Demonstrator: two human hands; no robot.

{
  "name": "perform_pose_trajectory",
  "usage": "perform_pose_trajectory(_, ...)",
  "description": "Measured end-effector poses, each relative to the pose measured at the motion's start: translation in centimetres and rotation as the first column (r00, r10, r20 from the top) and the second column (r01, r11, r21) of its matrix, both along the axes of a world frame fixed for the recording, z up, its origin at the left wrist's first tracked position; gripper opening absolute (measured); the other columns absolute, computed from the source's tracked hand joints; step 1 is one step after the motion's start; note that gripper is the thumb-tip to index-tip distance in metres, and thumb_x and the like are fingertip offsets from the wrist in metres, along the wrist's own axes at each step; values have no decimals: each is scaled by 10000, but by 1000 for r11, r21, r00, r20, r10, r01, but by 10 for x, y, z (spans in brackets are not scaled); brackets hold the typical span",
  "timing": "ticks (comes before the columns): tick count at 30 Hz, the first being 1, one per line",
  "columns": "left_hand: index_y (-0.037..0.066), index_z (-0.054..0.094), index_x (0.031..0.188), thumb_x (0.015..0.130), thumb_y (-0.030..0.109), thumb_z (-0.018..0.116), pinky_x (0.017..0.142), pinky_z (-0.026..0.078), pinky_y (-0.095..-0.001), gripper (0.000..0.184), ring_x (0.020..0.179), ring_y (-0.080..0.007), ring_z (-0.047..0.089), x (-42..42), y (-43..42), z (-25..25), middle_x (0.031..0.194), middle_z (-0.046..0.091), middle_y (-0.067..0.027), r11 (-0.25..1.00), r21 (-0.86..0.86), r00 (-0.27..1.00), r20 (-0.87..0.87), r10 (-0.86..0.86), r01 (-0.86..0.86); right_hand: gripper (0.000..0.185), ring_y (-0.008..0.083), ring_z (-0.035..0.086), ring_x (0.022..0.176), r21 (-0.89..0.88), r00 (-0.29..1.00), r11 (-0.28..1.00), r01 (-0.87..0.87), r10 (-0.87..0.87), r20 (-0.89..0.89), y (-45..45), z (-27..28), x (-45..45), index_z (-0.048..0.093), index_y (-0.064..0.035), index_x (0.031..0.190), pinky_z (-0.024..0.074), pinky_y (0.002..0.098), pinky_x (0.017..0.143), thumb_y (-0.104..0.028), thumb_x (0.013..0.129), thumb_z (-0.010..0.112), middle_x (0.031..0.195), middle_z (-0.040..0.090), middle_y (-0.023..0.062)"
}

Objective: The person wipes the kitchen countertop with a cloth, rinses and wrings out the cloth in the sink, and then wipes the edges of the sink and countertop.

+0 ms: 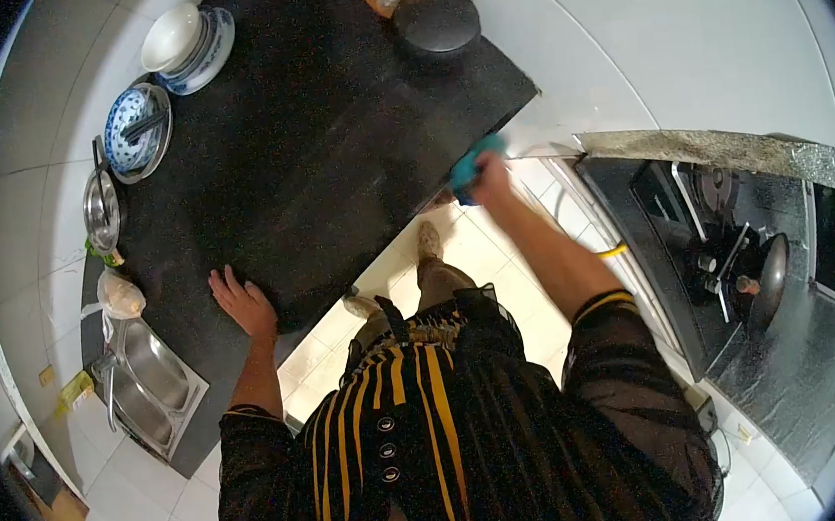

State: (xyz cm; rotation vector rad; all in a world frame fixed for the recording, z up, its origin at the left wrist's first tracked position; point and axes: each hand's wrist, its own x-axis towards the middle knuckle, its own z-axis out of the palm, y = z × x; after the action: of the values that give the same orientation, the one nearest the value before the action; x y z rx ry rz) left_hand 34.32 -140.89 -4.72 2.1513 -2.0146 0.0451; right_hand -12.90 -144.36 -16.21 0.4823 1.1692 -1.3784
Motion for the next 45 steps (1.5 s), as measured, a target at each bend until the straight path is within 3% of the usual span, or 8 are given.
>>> perform_pose_trajectory(1,45,359,1291,856,203,372,1068,149,-496,463,1311,-373,185,1,0,-1,1395,247,-194,1000,0,1000,5,7,-7,97,195,452,638,-45,980,999,-18,8,-199,23,-14,36,449,-118,663,417,343,592,-57,635,519,677,428,49)
perform_pose_trajectory(6,50,326,1316,884,195,342,1071,121,-506,456,1320,-368,169,2,1,-1,1408,214,-199,999,38,1000,23,7,-8,171,226,493,667,-46,973,977,-208,211,95,33,63,88,468,-97,707,445,347,590,8,572,480,691,456,41)
perform_pose_trajectory(14,48,354,1299,851,190,379,1071,146,-490,470,1313,-369,185,2,0,-3,1400,236,-197,999,31,999,17,31,-32,169,281,503,689,-80,975,997,0,-18,-223,-59,57,-101,447,-82,737,463,443,700,-21,583,479,751,478,91)
perform_pose_trajectory(20,69,322,1325,873,177,383,1071,138,-492,469,1320,-360,172,6,2,-4,1412,217,-182,1000,6,1000,-27,9,-9,152,261,513,707,-63,942,998,28,-47,-333,-35,71,-20,436,-102,776,475,419,695,-58,633,461,738,469,91)
perform_pose_trajectory(27,66,363,1305,858,204,384,1066,156,-491,469,1318,-363,173,7,2,-3,1411,225,-183,1000,-1,1000,-11,16,-16,186,220,482,701,63,969,978,-199,187,161,67,77,179,424,-81,810,457,367,670,-11,641,457,765,440,53)
perform_pose_trajectory(35,59,354,1310,854,197,376,1066,151,-491,478,1320,-362,172,4,1,-3,1410,227,-188,1000,3,1000,-15,18,-18,160,243,500,719,52,985,984,-170,171,-19,-19,102,22,440,-105,696,473,406,708,-21,563,468,753,488,50)
perform_pose_trajectory(39,55,356,1306,853,197,378,1067,148,-492,476,1321,-360,171,4,0,-3,1406,231,-192,999,13,999,-10,34,-34,334,347,509,906,-49,981,998,-26,16,-195,-63,29,-128,488,-41,896,411,526,879,-32,564,457,955,533,152)
perform_pose_trajectory(45,48,368,1293,846,192,395,1069,144,-493,470,1324,-358,167,6,0,-2,1403,234,-194,1000,-11,999,-48,17,-18,202,285,509,740,-41,955,995,87,-95,-282,-56,35,-80,470,-97,802,471,448,735,-45,606,474,831,507,86)
